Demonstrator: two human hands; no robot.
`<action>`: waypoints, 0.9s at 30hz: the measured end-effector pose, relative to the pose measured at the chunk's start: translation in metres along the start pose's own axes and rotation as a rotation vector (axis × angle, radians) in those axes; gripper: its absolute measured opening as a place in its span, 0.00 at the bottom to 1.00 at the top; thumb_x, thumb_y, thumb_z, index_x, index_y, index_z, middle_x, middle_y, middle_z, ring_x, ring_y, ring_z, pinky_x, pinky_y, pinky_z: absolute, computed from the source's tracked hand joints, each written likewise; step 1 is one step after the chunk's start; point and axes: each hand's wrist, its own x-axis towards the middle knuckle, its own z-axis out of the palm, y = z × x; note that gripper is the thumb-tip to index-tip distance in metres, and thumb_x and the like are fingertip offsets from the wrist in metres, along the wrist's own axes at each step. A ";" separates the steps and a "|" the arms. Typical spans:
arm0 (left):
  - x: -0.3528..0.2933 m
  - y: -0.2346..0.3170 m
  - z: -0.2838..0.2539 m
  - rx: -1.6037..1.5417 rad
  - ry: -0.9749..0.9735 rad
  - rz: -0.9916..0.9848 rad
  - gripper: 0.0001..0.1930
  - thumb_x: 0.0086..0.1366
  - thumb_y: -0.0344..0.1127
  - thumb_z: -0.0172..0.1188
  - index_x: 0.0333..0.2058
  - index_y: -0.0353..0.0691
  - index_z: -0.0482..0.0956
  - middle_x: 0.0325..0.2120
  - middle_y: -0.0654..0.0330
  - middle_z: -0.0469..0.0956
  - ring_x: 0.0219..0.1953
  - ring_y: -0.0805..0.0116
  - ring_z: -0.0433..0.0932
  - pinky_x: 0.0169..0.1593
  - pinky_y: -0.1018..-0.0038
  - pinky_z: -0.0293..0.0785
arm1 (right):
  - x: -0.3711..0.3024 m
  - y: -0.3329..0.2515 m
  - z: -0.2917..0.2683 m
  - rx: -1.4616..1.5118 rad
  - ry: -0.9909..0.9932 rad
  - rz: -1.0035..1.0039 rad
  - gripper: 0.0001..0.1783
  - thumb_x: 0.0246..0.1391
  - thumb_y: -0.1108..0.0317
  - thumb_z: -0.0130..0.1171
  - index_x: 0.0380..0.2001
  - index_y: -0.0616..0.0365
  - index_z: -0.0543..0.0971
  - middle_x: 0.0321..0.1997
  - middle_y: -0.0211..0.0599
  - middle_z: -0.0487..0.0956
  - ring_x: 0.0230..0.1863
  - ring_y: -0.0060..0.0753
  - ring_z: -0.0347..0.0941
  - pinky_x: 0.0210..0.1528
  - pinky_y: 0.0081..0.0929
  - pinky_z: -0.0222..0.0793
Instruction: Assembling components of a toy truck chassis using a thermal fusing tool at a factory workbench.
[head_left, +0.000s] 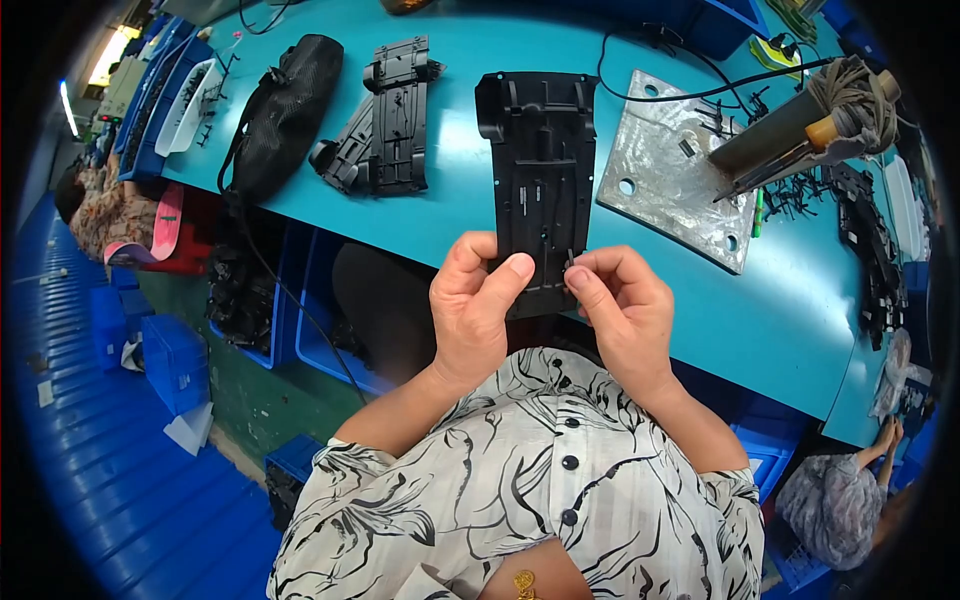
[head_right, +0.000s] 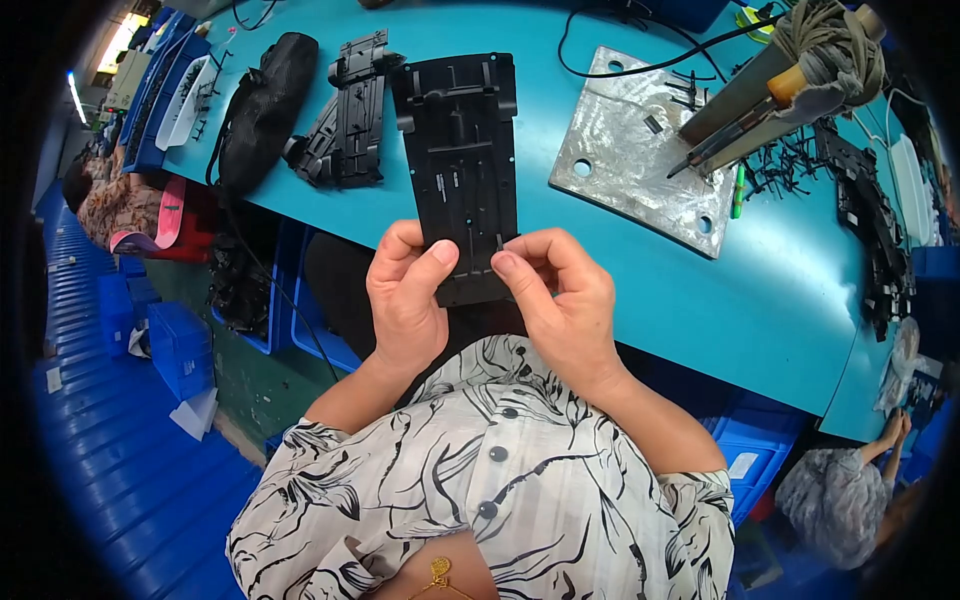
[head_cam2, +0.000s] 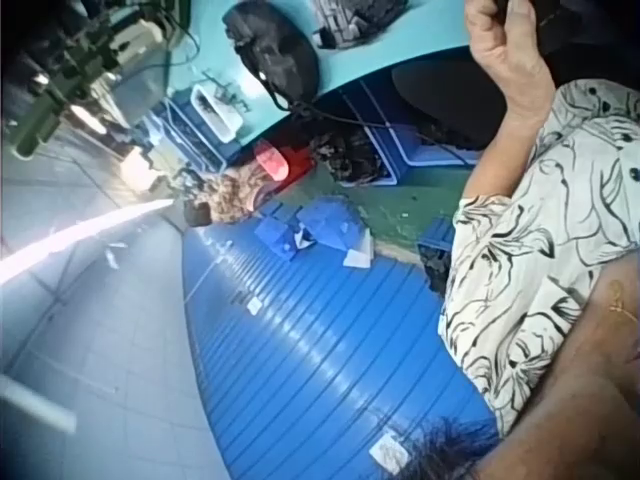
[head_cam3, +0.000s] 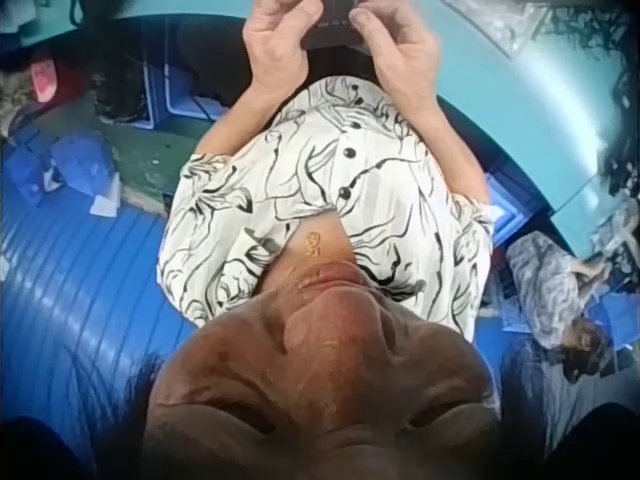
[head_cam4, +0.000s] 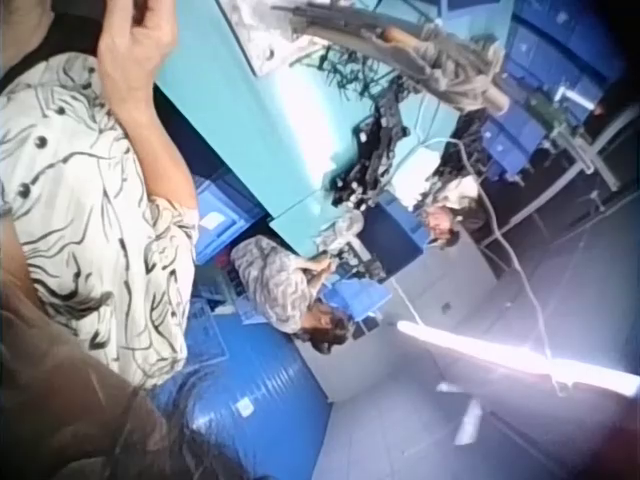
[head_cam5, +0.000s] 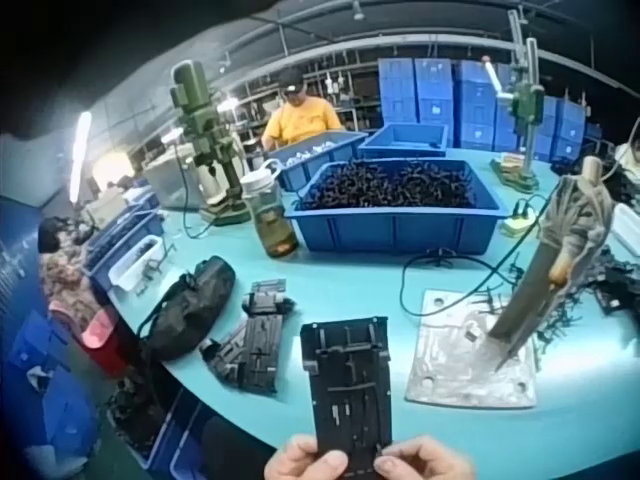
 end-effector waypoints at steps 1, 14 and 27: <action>-0.002 0.001 0.001 -0.002 0.001 -0.002 0.03 0.64 0.24 0.53 0.36 0.35 0.71 0.34 0.57 0.78 0.33 0.77 0.76 0.39 0.79 0.75 | 0.000 -0.002 0.000 0.049 -0.021 0.087 0.05 0.55 0.71 0.59 0.32 0.62 0.76 0.27 0.28 0.76 0.22 0.12 0.65 0.24 0.11 0.61; -0.004 0.007 -0.007 0.105 -0.068 -0.024 0.03 0.62 0.23 0.52 0.35 0.34 0.70 0.34 0.57 0.78 0.34 0.78 0.74 0.40 0.79 0.73 | 0.002 0.005 -0.005 -0.233 0.012 -0.076 0.10 0.49 0.68 0.65 0.29 0.60 0.75 0.31 0.29 0.77 0.25 0.13 0.66 0.25 0.13 0.61; -0.002 0.013 -0.004 0.181 -0.215 -0.192 0.07 0.62 0.23 0.54 0.40 0.34 0.73 0.35 0.64 0.72 0.35 0.82 0.70 0.38 0.85 0.68 | -0.001 0.003 0.010 0.438 -0.022 0.138 0.08 0.53 0.74 0.60 0.38 0.62 0.77 0.37 0.31 0.80 0.37 0.17 0.73 0.41 0.18 0.70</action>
